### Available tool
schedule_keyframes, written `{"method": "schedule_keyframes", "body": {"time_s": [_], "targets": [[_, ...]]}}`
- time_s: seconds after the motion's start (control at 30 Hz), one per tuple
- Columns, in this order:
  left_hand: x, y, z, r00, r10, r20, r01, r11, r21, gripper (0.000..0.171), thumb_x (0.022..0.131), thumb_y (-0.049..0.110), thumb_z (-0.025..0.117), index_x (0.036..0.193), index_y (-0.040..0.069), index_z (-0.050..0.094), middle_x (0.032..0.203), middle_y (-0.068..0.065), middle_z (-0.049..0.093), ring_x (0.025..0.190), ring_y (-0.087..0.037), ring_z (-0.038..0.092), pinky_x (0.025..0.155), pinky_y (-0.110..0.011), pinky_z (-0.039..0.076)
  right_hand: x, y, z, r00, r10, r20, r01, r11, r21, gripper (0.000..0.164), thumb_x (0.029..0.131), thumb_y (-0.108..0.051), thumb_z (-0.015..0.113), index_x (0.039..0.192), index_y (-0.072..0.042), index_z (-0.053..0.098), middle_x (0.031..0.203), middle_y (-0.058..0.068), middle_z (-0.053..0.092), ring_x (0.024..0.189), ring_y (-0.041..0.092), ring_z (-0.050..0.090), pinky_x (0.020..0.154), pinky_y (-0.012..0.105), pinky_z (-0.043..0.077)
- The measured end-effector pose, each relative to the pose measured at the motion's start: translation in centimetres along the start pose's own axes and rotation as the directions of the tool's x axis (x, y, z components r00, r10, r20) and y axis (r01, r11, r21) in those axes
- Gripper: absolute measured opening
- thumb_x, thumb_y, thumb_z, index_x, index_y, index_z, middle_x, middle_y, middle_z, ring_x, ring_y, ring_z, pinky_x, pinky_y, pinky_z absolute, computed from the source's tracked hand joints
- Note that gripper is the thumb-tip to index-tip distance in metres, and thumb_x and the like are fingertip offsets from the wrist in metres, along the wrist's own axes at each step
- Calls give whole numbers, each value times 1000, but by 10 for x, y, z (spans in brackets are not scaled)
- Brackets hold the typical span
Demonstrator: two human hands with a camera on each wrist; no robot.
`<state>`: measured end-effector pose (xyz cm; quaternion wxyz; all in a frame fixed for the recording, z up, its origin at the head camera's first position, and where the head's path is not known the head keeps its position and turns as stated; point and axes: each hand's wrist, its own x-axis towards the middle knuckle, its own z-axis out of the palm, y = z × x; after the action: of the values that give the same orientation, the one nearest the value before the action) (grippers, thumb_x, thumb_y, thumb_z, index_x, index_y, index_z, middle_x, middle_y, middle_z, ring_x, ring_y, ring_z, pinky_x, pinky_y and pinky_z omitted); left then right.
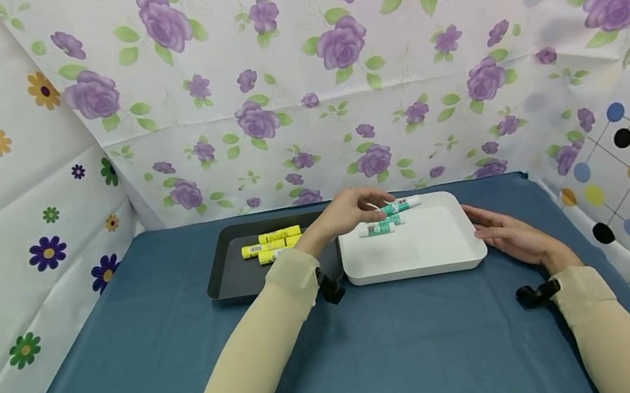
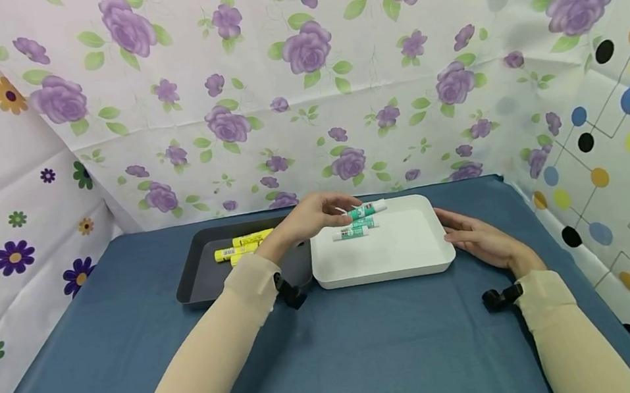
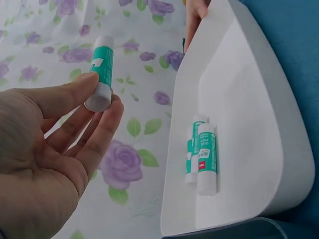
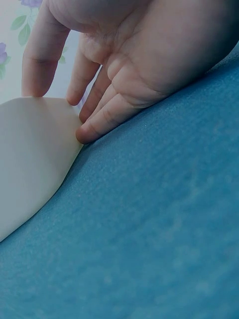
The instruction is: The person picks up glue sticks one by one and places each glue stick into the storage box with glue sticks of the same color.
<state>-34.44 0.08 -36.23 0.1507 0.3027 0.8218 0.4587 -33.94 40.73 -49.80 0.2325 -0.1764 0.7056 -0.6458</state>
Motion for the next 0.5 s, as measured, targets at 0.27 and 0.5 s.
{"method": "schedule_keyframes", "body": {"time_s": [0.27, 0.5], "targets": [[19, -5, -1, 998, -57, -13, 56, 998, -31, 35, 102, 12, 69, 137, 13, 70, 134, -5, 69, 118, -21, 65, 103, -39, 53, -1, 1, -1, 1000, -10, 9, 10, 1000, 16, 71, 113, -8, 43, 169, -17, 1, 175, 10, -9, 155, 5, 17, 107, 15, 41], [40, -6, -1, 998, -60, -3, 60, 997, 40, 34, 101, 13, 70, 135, 12, 71, 131, -5, 70, 119, -20, 64, 97, -29, 54, 0, 0, 0, 1000, -12, 5, 12, 1000, 22, 71, 113, -8, 43, 169, -18, 2, 175, 11, -9, 142, -10, 31, 107, 15, 41]]}}
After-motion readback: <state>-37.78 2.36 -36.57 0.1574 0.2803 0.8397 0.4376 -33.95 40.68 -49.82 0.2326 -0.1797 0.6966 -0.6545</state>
